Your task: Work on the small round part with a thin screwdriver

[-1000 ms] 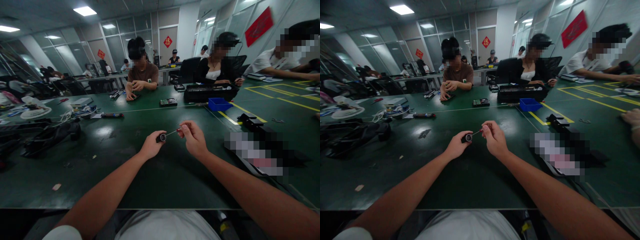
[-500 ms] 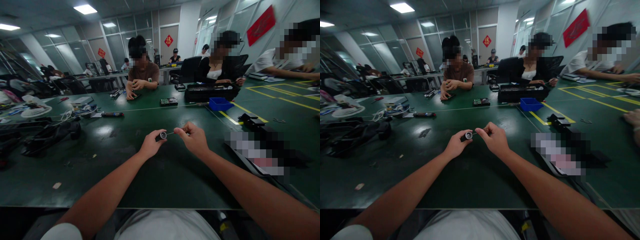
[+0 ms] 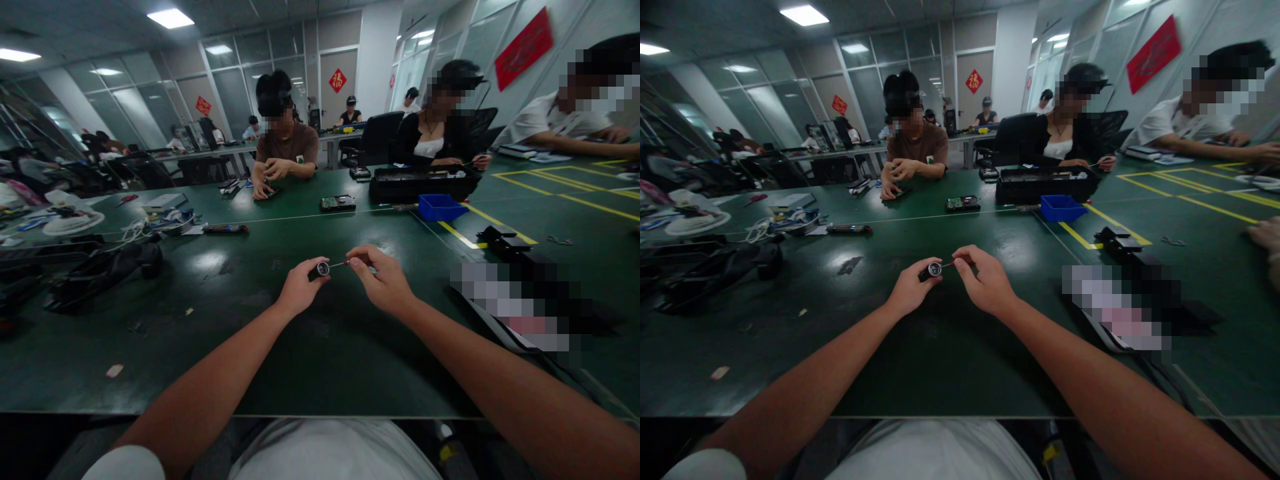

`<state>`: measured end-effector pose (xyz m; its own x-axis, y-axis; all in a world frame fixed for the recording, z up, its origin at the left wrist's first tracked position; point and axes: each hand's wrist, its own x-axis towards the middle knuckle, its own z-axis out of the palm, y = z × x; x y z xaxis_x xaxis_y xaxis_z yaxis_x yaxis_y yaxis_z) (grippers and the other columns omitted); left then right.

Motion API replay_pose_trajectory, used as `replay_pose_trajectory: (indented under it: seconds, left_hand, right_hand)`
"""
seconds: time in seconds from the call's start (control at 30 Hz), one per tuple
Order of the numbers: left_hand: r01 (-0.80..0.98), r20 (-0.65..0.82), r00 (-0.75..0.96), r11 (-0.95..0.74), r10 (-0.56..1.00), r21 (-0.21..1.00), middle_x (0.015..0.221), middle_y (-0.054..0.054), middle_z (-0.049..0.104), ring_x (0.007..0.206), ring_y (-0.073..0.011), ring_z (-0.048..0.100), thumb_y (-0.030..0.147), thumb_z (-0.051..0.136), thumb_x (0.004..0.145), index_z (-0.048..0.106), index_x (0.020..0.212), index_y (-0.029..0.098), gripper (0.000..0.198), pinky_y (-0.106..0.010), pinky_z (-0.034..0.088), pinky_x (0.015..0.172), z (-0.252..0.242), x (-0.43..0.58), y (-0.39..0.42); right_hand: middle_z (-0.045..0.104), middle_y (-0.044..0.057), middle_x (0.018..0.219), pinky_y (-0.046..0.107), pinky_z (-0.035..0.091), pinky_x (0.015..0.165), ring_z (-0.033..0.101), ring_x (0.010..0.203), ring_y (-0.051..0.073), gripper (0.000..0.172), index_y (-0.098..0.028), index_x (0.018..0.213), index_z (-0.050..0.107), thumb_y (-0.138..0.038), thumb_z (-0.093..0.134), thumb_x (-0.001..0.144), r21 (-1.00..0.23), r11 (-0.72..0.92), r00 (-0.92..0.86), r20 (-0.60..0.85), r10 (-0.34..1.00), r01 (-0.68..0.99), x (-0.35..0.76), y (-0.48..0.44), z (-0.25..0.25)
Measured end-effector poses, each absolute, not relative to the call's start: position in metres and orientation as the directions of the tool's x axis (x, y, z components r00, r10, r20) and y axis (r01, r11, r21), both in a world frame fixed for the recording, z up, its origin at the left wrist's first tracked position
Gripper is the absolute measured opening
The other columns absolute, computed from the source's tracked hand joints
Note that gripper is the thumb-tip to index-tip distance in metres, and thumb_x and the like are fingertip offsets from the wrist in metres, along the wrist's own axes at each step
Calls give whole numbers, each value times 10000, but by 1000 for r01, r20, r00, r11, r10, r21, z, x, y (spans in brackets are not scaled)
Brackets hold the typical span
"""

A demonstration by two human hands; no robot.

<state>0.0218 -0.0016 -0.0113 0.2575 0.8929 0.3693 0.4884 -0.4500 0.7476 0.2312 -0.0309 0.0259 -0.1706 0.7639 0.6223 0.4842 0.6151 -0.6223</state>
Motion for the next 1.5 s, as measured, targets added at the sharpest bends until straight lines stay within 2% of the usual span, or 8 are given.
replay_pose_trajectory:
  seconds: [0.2,0.37,0.53,0.63,0.77,1.07,1.33,1.5]
  left_hand:
    - [499,393,285,-485,875,718,1217,-46,693,1165,-221,624,142,725,837,676,1207,240,386,-404,459,1068,-13,23,-1]
    - [496,399,283,-489,872,717,1209,-44,694,1153,-217,630,139,723,833,677,1199,245,383,-405,461,1068,-14,23,-1]
    - [489,394,285,-486,874,724,1232,-53,685,1180,-225,618,127,713,834,668,1216,226,397,-410,453,1082,-9,23,-2]
    - [471,398,323,-511,858,719,1244,-53,681,1189,-226,611,133,694,852,662,1222,224,382,-419,447,1089,-3,22,-5]
    - [487,406,327,-520,853,702,1261,-57,677,1205,-241,600,152,687,865,663,1223,234,368,-443,434,1099,1,21,-7]
    - [517,396,317,-507,862,690,1285,-61,662,1220,-244,589,172,690,867,655,1251,249,394,-454,422,1112,-5,20,-3]
    - [548,395,346,-525,851,651,1225,-60,684,1135,-243,612,183,695,868,659,1246,244,385,-440,447,1049,-1,22,-5]
    - [590,375,352,-514,858,623,1199,-55,692,1092,-244,613,204,692,876,655,1249,252,378,-433,455,1005,3,21,-7]
  right_hand:
    - [712,27,765,317,439,615,645,660,188,297,-223,909,688,-416,478,991,-672,521,-102,558,823,527,228,-32,29]
    - [723,48,845,331,458,648,648,702,196,258,-210,1137,634,-348,500,965,-717,500,-45,550,834,486,224,-34,27]
    - [712,50,859,355,512,721,656,772,199,220,-216,1004,639,-408,566,924,-878,432,67,453,889,205,222,-26,23]
    - [685,36,817,369,537,765,641,743,184,240,-219,905,645,-456,608,891,-948,314,124,308,943,-40,225,-16,21]
    - [597,-5,687,403,574,788,572,608,150,305,-222,812,609,-522,651,848,-939,98,26,95,995,-328,233,-5,17]
    - [684,35,826,351,547,706,645,726,173,269,-224,927,602,-492,575,924,-925,379,145,379,914,31,227,-16,20]
    - [698,38,806,347,520,690,647,714,177,249,-210,936,611,-444,527,949,-865,453,86,479,874,215,226,-25,28]
    - [681,24,708,307,444,571,609,621,170,278,-207,849,657,-480,631,898,-826,408,98,477,874,388,229,-28,32]
